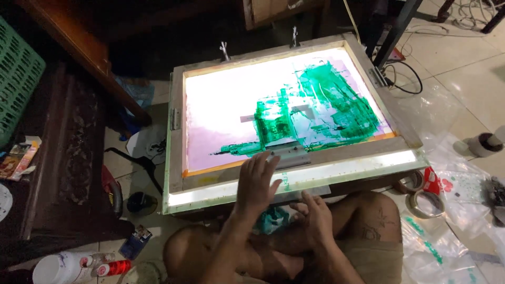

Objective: Manually screen printing a green design onto small plastic bags using a squeegee and a hinged screen frame over a light box.

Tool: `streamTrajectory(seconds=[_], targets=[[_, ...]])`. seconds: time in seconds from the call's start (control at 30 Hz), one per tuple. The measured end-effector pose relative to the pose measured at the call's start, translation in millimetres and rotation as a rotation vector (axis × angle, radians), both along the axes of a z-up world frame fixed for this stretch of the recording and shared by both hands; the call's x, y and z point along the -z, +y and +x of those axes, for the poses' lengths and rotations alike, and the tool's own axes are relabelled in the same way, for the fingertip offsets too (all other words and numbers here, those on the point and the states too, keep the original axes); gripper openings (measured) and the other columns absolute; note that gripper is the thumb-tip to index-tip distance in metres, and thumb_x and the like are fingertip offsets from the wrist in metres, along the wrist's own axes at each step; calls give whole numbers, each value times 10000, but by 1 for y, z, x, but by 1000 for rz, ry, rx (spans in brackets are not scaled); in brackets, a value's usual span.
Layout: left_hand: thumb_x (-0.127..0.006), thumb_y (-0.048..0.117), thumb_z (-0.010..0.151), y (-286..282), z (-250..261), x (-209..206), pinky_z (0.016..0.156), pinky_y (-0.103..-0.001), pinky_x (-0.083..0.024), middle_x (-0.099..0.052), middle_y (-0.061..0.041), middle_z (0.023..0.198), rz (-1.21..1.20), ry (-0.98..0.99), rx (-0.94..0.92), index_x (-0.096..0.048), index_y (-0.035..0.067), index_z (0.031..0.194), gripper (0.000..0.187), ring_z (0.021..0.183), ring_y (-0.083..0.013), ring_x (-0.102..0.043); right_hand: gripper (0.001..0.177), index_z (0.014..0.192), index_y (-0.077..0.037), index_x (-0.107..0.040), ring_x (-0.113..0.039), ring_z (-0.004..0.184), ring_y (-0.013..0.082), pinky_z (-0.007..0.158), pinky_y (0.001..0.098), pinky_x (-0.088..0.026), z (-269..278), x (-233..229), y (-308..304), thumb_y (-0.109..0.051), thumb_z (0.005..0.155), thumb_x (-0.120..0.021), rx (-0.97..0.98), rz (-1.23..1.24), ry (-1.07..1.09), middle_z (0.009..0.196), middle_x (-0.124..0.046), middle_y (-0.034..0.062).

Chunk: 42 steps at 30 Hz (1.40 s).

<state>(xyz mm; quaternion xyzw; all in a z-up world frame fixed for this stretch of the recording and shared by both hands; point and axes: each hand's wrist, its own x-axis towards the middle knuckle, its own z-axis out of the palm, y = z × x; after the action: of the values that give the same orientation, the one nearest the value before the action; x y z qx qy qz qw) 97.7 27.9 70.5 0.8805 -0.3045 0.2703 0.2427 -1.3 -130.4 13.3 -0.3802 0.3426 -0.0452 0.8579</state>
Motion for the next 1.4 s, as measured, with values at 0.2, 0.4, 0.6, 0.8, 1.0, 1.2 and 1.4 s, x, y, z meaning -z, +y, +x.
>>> streamTrajectory(seconds=[0.2, 0.4, 0.6, 0.8, 1.0, 1.2, 1.4], targets=[[-856, 201, 722, 22, 39, 5, 1008, -456, -452, -603, -66, 1314, 166, 22, 168, -565, 143, 1360, 704, 1199, -273, -587, 511, 1288, -12, -526, -533, 1157, 268, 1025, 370, -437, -44, 36, 16, -84, 828, -736, 93, -860, -60, 1265, -524, 158], [-865, 271, 764, 26, 47, 9, 867, -424, -491, -590, -80, 1285, 314, -227, 171, -464, 163, 1484, 831, 1068, -254, -605, 604, 1310, -255, -642, -436, 1376, 282, 1092, 499, -284, -29, 0, 6, -327, 734, -808, -88, -1852, -267, 1538, -457, 55], [-835, 201, 904, 25, 50, 22, 827, -399, -565, -596, -93, 1297, 316, -466, 185, -413, 206, 1464, 701, 1016, -222, -643, 724, 1475, -276, -511, -393, 1433, 224, 1091, 517, -223, -12, -11, -9, -474, 810, -714, -269, -2216, -287, 1545, -491, -41], [-744, 161, 981, 27, 52, 33, 1029, -438, -590, -446, -97, 1467, 366, -577, 197, -445, 290, 1471, 588, 1277, -266, -544, 740, 1480, -302, -499, -396, 1429, 213, 1090, 537, -207, -12, -12, -13, -551, 813, -701, -299, -2221, -275, 1552, -474, -59], [-798, 78, 900, 19, 58, -14, 899, -369, -615, -586, -85, 1232, 298, -571, 223, -473, 291, 1387, 623, 1098, -238, -643, 764, 1461, -322, -514, -387, 1410, 223, 1065, 562, -214, -9, -17, -21, -701, 818, -676, -400, -2126, -269, 1557, -444, -39], [-807, 155, 773, 16, 64, -50, 925, -428, -500, -590, -112, 1272, 311, -441, 257, -514, 179, 1422, 712, 1113, -280, -595, 662, 1455, -309, -532, -430, 1373, 208, 1072, 547, -239, 7, -10, -29, -653, 893, -595, -285, -2144, -271, 1585, -436, -46], [-895, 300, 673, 17, 73, -44, 917, -438, -469, -555, -109, 1347, 384, -440, 258, -466, 219, 1439, 882, 1136, -275, -563, 561, 1317, -296, -630, -482, 1237, 198, 1061, 528, -241, 12, -13, -33, -597, 848, -697, -166, -2058, -350, 1479, -494, 13]])
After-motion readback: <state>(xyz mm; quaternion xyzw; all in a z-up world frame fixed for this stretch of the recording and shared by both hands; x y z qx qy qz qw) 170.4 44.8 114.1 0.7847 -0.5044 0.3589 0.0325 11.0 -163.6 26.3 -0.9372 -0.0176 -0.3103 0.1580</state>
